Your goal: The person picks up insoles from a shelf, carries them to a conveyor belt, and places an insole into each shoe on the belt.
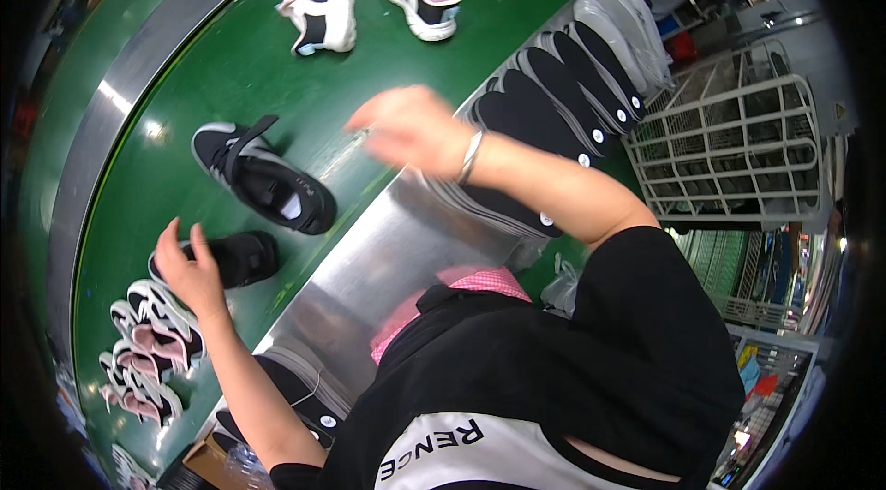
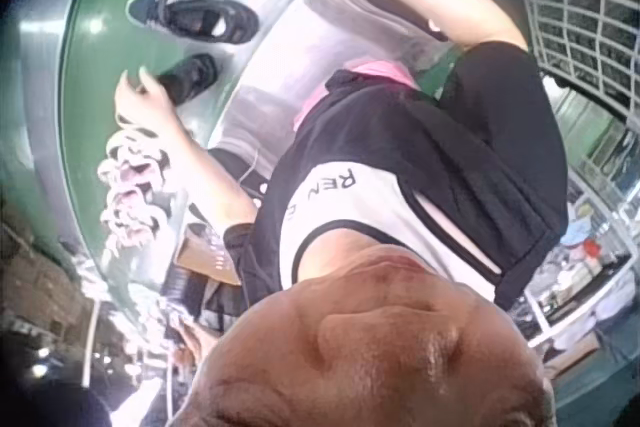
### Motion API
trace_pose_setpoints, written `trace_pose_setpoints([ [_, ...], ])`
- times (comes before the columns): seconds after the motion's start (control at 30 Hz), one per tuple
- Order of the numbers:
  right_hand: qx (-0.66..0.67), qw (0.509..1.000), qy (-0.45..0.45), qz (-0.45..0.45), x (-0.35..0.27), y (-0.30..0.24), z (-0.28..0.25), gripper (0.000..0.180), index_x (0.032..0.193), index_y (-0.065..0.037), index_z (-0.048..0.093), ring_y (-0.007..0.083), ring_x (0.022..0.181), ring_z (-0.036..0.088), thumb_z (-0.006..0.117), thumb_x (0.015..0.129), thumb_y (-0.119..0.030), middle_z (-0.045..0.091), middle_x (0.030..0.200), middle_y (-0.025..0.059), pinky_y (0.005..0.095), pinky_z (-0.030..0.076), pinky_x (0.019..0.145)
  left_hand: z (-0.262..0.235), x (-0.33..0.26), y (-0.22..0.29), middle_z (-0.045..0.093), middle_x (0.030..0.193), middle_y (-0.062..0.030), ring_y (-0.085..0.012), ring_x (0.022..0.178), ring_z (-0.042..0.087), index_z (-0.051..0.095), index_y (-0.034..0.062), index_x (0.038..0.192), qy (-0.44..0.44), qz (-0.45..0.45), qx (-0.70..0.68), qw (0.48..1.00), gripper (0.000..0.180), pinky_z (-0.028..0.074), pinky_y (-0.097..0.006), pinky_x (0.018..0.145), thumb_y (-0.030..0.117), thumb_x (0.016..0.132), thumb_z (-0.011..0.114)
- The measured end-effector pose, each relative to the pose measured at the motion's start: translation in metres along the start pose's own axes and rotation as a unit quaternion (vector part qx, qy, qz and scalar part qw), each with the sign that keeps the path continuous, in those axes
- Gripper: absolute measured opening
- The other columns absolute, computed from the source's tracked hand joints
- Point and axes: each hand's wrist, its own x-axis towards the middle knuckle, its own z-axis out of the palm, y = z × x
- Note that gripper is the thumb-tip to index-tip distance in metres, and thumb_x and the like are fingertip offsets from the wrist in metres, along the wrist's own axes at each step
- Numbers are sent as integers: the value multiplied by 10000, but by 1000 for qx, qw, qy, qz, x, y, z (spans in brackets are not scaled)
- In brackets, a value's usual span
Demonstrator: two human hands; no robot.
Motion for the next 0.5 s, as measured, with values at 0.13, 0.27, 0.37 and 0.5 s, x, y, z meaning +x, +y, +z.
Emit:
trace_pose_setpoints([
  [0.13,-86,927,191,311,-98,114,-76,245,955,-26,566,250,844,564,487,735,-97,578,916,148,307,443,760,34,2,58,285,1268,-217,-342,1171,284,165,-3,1284,-170,33,-137,975,860,235,-366,975,121,599,671],
  [0.27,-237,796,219,513,-222,205,-141,277,946,-35,568,281,890,553,524,699,-153,585,922,149,349,427,798,48,10,67,313,1238,-213,-363,1128,317,110,25,1305,-212,24,-77,974,973,269,-379,957,34,513,676],
  [0.37,-318,715,179,596,-302,252,-174,334,1006,-68,545,315,951,514,555,689,-171,548,1007,169,373,401,840,55,19,73,423,1107,-198,-342,1033,402,275,-1,1241,-185,15,-12,983,775,326,-379,903,37,551,626],
  [0.5,-300,701,145,631,-301,267,-185,436,1066,-102,491,302,1034,453,623,658,-183,479,1098,147,359,374,878,66,32,40,503,905,-155,-239,841,499,471,-40,975,-147,-191,-254,937,324,379,-307,805,74,678,529],
])
